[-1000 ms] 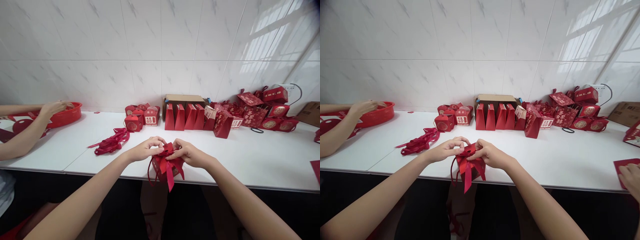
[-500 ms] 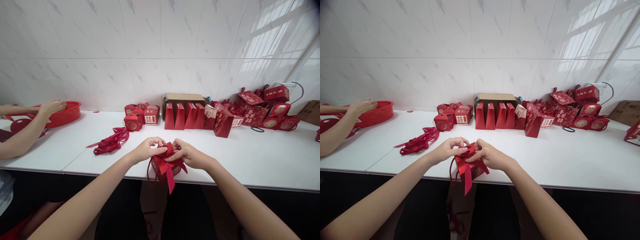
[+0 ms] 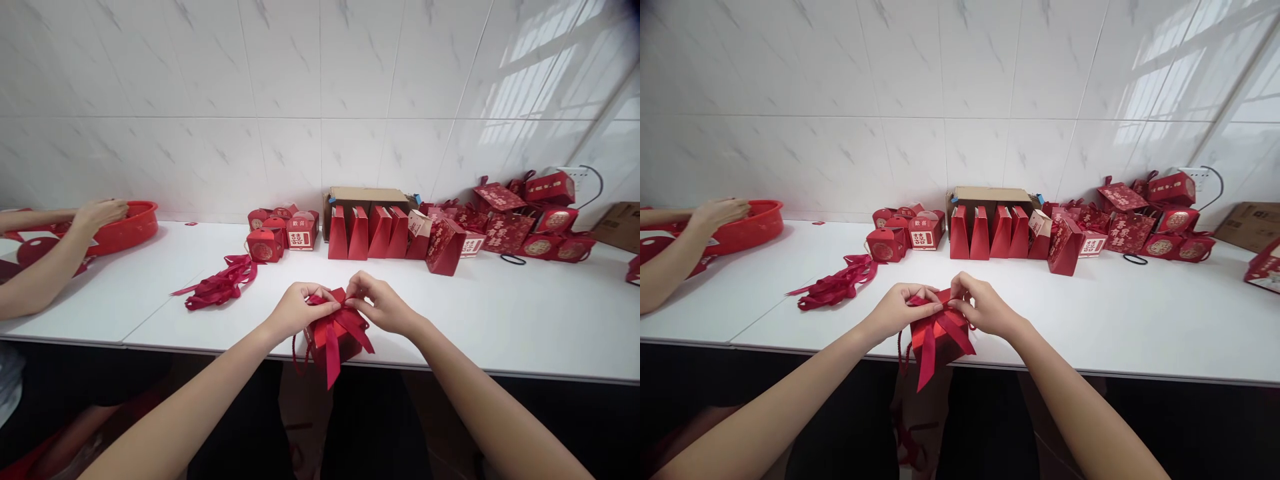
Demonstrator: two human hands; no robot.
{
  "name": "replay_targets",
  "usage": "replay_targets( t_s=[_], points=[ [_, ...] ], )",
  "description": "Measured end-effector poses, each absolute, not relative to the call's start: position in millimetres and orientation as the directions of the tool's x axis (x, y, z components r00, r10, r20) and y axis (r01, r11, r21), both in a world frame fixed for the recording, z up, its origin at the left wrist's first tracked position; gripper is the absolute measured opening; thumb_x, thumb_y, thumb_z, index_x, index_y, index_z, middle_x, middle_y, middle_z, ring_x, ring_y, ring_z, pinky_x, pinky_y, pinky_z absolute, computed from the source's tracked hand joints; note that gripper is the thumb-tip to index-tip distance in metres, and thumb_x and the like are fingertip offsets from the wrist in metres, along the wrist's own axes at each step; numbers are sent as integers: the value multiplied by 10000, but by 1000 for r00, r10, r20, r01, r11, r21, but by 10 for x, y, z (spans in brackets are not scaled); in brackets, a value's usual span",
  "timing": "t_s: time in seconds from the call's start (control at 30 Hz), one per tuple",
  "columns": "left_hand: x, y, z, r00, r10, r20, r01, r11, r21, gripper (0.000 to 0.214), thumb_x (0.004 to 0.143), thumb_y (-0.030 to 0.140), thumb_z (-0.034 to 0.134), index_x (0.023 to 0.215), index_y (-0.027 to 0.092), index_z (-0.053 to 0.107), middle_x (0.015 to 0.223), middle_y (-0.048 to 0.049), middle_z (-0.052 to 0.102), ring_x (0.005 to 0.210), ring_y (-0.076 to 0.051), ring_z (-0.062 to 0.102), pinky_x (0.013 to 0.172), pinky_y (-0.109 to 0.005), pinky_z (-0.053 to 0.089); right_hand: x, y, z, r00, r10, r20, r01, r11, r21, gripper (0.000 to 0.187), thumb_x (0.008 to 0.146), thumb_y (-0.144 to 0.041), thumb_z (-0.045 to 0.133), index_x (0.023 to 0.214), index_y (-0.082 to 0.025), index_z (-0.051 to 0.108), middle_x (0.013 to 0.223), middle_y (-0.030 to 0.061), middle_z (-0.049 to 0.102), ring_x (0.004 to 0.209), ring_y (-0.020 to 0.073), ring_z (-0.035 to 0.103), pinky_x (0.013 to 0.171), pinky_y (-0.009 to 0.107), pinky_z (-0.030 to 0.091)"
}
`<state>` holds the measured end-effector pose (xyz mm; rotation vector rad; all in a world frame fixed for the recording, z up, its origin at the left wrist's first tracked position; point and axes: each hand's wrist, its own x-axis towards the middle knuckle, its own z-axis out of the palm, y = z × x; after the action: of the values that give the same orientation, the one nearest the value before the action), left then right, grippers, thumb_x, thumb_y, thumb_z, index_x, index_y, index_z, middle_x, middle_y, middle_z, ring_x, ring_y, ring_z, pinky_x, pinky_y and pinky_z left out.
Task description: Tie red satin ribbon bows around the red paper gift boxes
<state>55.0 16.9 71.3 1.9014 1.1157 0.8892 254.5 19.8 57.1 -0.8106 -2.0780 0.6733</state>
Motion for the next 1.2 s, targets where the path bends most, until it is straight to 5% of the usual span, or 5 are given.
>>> replay_targets(
  t_s=[0.23, 0.5, 0.6, 0.97, 1.2],
  points=[
    [518, 160, 680, 382, 912, 150, 310, -279, 909, 226, 651, 352, 712, 744, 148, 686, 948, -103, 694, 945, -232, 621, 839, -357, 475, 2564, 274, 487, -394, 788, 473, 218, 581, -784, 236, 788, -230, 582, 738, -211, 352, 739, 0, 573, 681, 124, 532, 645, 278, 443],
    [498, 172, 629, 385, 909, 162, 193, -251, 949, 218, 680, 352, 700, 682, 147, 624, 918, -92, 689, 898, -206, 616, 813, -360, 479, 2554, 253, 455, -385, 813, 436, 279, 554, -785, 224, 784, -326, 614, 953, -183, 576, 829, 26, 587, 736, 127, 558, 673, 275, 463],
    [521, 166, 619, 349, 920, 176, 226, -265, 937, 241, 671, 370, 707, 667, 147, 616, 869, -87, 689, 882, -209, 615, 802, -360, 473, 2564, 236, 461, -382, 828, 410, 381, 545, -746, 222, 769, -385, 629, 848, -180, 658, 843, 41, 598, 715, 127, 555, 626, 262, 444],
    [556, 177, 564, 345, 910, 227, 290, -334, 897, 216, 656, 334, 705, 646, 150, 591, 830, -67, 677, 901, -216, 614, 782, -326, 464, 2497, 269, 496, -302, 789, 535, 462, 612, -642, 159, 793, -239, 601, 648, -177, 589, 639, -2, 581, 590, 110, 484, 556, 238, 371],
    [574, 163, 576, 337, 918, 207, 334, -322, 886, 210, 640, 331, 707, 601, 149, 609, 888, -88, 692, 906, -237, 623, 779, -323, 466, 2533, 289, 449, -225, 832, 508, 462, 550, -696, 171, 787, -246, 589, 633, -177, 562, 641, 0, 588, 594, 116, 499, 551, 236, 366]
  ],
)
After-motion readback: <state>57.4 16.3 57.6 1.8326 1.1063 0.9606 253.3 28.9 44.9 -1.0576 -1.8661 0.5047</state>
